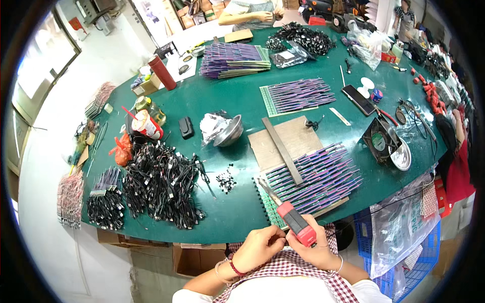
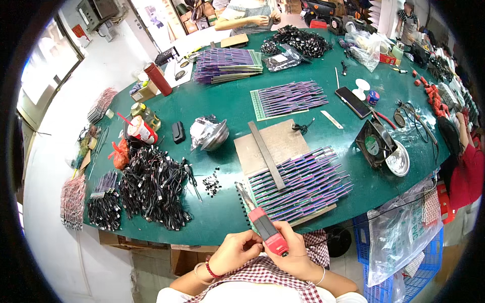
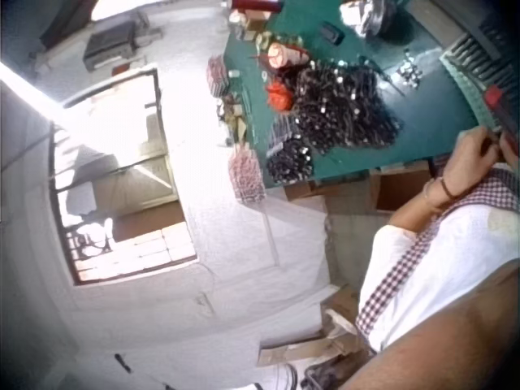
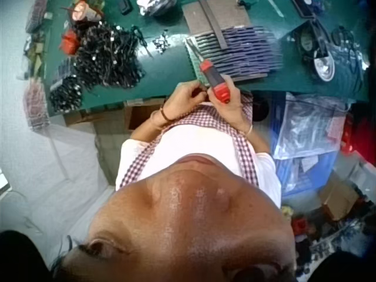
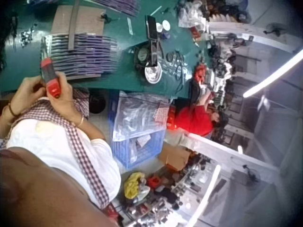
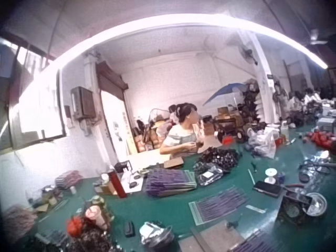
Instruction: The person positions electronic components and wires onto circuit boards by hand and solders them using a soldering iron.
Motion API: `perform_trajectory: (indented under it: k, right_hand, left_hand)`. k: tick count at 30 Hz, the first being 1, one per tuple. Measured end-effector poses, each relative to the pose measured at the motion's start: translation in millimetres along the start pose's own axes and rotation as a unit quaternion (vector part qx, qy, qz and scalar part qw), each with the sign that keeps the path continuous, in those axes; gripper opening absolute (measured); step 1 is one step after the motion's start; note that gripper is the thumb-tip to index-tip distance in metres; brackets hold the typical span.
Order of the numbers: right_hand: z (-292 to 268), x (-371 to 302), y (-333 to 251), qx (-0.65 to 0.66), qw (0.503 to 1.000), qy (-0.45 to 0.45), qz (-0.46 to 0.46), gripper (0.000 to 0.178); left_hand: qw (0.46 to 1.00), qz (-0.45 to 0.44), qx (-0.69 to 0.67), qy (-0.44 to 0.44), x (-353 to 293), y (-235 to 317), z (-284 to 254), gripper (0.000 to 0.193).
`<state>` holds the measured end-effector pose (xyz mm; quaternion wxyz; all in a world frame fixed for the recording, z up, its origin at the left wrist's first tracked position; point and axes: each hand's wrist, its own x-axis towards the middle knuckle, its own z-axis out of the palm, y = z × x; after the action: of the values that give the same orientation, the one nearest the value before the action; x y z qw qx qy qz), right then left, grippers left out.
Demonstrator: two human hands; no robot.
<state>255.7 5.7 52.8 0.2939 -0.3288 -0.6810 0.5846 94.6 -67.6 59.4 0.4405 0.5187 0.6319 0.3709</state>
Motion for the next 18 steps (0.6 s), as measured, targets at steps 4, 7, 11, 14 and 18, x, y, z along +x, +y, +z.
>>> perform_trajectory:
  k: [4, 7, 11, 14, 18]
  right_hand:
    - [3.6, 6.6, -2.9, -0.013, 1.0, -0.008, 0.006, 0.032]
    - [-4.0, -1.3, 13.6, 0.037, 0.998, 0.006, 0.054, 0.036]
    - [-32.4, -12.9, 15.5, 0.095, 0.99, 0.06, 0.09, 0.02]
    - [-55.5, -36.8, 32.9, 0.078, 0.99, 0.052, 0.105, 0.017]
    - [-65.5, -66.7, 47.5, 0.073, 0.992, 0.043, 0.093, 0.019]
  left_hand:
    - [0.998, -0.009, -0.017, -0.053, 10.5, -4.8, -13.2, 0.008]
    - [0.971, -0.088, -0.198, -0.099, 16.7, -26.2, -16.6, 0.004]
    - [0.938, -0.191, -0.273, -0.098, 24.9, -52.5, -33.2, 0.008]
    - [0.921, -0.249, -0.282, -0.102, 30.1, -56.7, -38.2, 0.011]
    - [0.932, -0.241, -0.253, -0.099, 34.4, -56.7, -34.8, 0.013]
